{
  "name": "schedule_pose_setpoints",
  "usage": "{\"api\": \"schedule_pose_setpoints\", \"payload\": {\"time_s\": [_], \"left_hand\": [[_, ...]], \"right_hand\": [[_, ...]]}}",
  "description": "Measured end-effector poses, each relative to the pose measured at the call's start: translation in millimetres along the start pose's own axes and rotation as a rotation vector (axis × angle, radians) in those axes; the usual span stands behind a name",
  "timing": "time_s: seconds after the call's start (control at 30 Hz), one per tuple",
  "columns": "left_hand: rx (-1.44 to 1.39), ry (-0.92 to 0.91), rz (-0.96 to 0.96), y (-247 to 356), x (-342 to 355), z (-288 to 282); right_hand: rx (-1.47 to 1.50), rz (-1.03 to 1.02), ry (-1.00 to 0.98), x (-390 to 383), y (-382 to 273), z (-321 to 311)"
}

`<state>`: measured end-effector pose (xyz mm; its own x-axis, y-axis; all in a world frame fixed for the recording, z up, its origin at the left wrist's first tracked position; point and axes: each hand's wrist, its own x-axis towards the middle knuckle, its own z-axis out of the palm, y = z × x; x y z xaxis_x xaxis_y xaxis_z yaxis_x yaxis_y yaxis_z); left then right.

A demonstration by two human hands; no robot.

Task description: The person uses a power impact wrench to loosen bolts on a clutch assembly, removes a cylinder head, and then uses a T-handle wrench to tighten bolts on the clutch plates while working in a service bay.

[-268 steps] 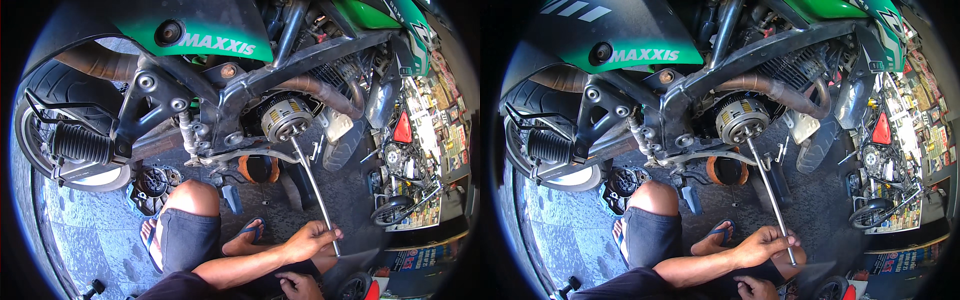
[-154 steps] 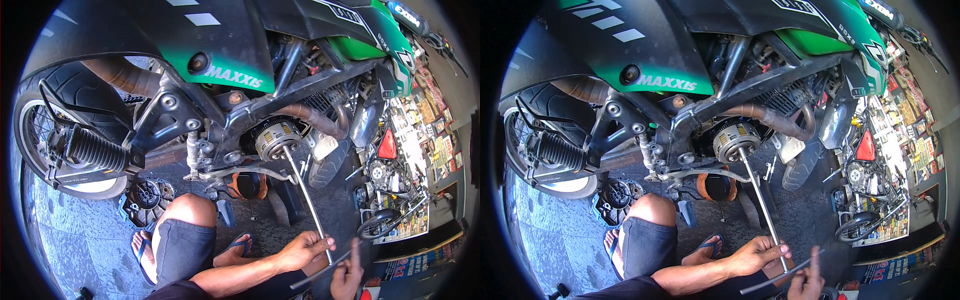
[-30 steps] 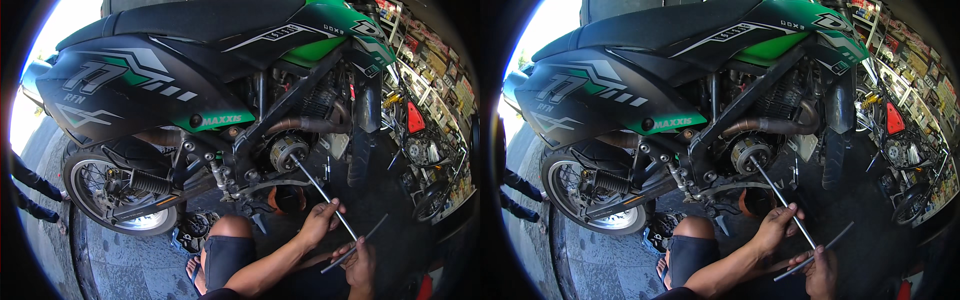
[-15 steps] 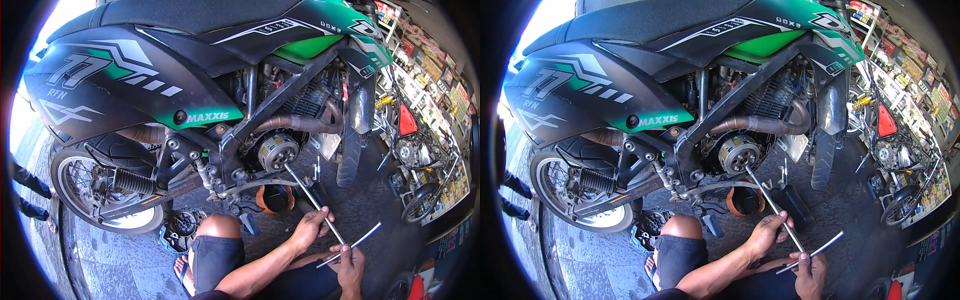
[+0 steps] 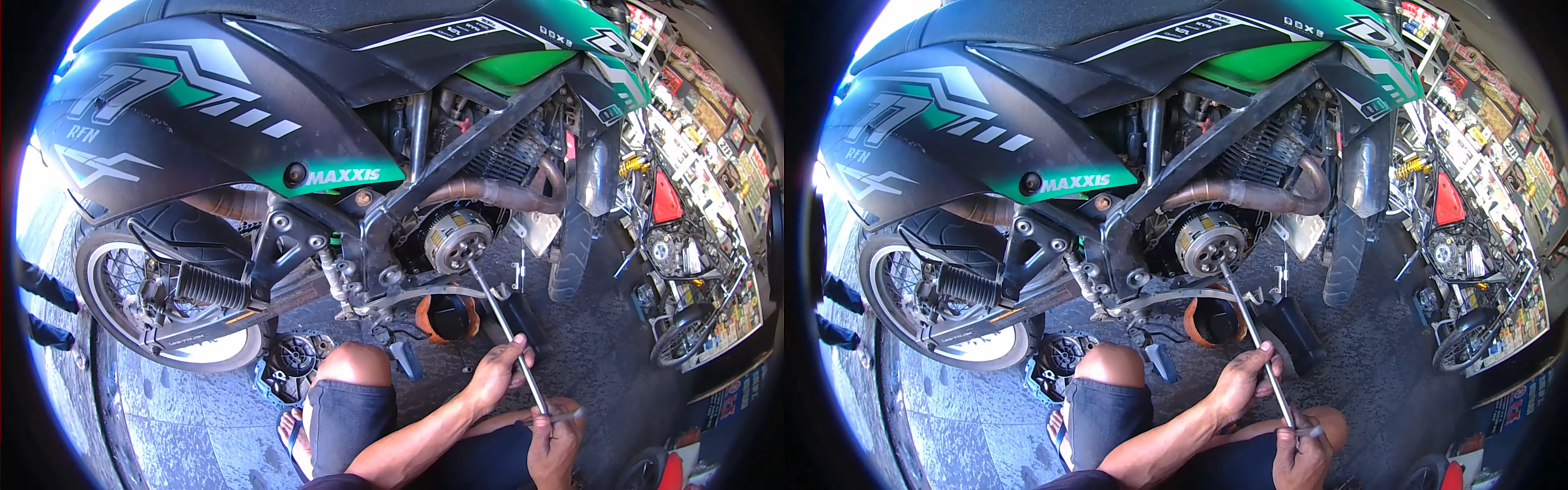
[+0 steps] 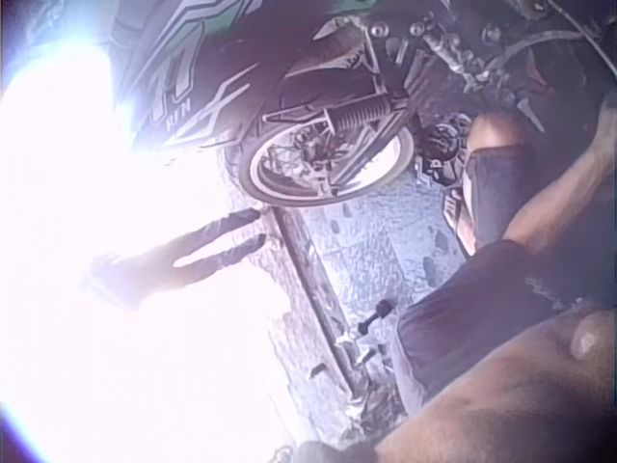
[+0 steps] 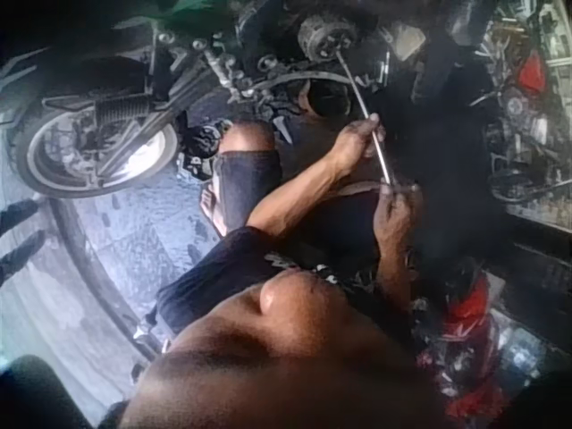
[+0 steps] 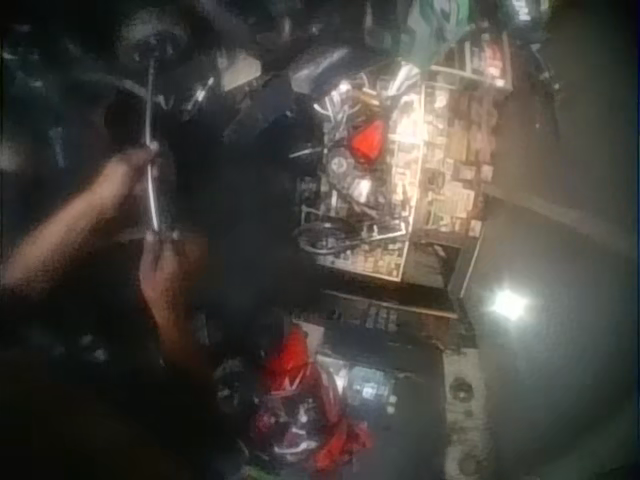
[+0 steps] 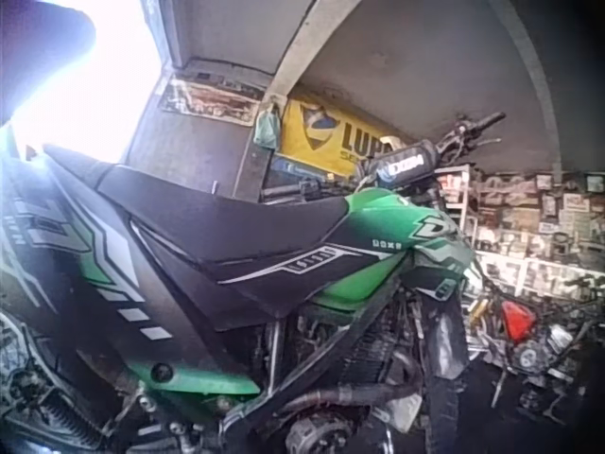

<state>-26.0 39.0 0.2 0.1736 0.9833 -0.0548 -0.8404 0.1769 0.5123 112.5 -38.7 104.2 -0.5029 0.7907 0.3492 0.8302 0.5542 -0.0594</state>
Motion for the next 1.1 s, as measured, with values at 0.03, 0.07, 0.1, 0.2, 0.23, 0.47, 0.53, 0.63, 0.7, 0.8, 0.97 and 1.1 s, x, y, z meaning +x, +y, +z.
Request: {"api": "schedule_pose_setpoints", "payload": {"time_s": [0.03, 0.07, 0.1, 0.2, 0.23, 0.47, 0.53, 0.63, 0.7, 0.8, 0.97, 1.1], "left_hand": [[0.027, -0.004, 0.023, 0.4, 2.5, 2.6], [0.055, -0.021, -0.001, 2.5, 2.9, 3.2], [0.074, -0.008, -0.005, 3.9, 2.8, 5.7], [0.126, -0.036, -0.04, 0.1, 2.0, 11.0], [0.136, -0.097, -0.067, -8.4, 0.9, 10.9], [-0.042, -0.237, -0.18, -33.4, -11.3, 22.6], [-0.055, -0.268, -0.179, -27.4, -17.2, 17.7], [-0.079, -0.296, -0.101, -32.8, -15.0, 14.4], [-0.058, -0.324, -0.01, -31.8, -11.5, 21.9], [-0.043, -0.309, -0.133, -15.0, -14.7, 26.3], [-0.068, -0.259, -0.1, -19.4, -7.8, 27.2], [-0.007, -0.194, -0.142, -21.3, -3.1, 25.6]], "right_hand": [[0.106, 0.111, 0.028, -10.2, 8.5, 10.4], [0.219, 0.216, 0.058, -10.7, 6.3, 19.0], [0.333, 0.321, 0.087, -9.4, 5.4, 22.3], [1.136, 0.81, 0.212, -0.2, 9.1, 26.2], [1.5, 1.052, 0.202, 0.2, 14.6, 28.3], [1.932, 0.521, -0.286, -17.7, 29.5, 1.1], [1.358, 0.414, -0.074, -10.7, 29.4, -5.4], [1.086, 0.528, -0.036, -8.5, 58.8, -0.8], [0.659, 0.334, -0.055, -20.3, 74.9, 8.5], [0.011, -0.068, 0.188, -0.2, 43.3, 6.8], [0.411, 0.417, 0.166, -5.0, 36.8, 22.6], [1.582, 1.313, 0.013, -7.9, 62.8, 40.1]]}}
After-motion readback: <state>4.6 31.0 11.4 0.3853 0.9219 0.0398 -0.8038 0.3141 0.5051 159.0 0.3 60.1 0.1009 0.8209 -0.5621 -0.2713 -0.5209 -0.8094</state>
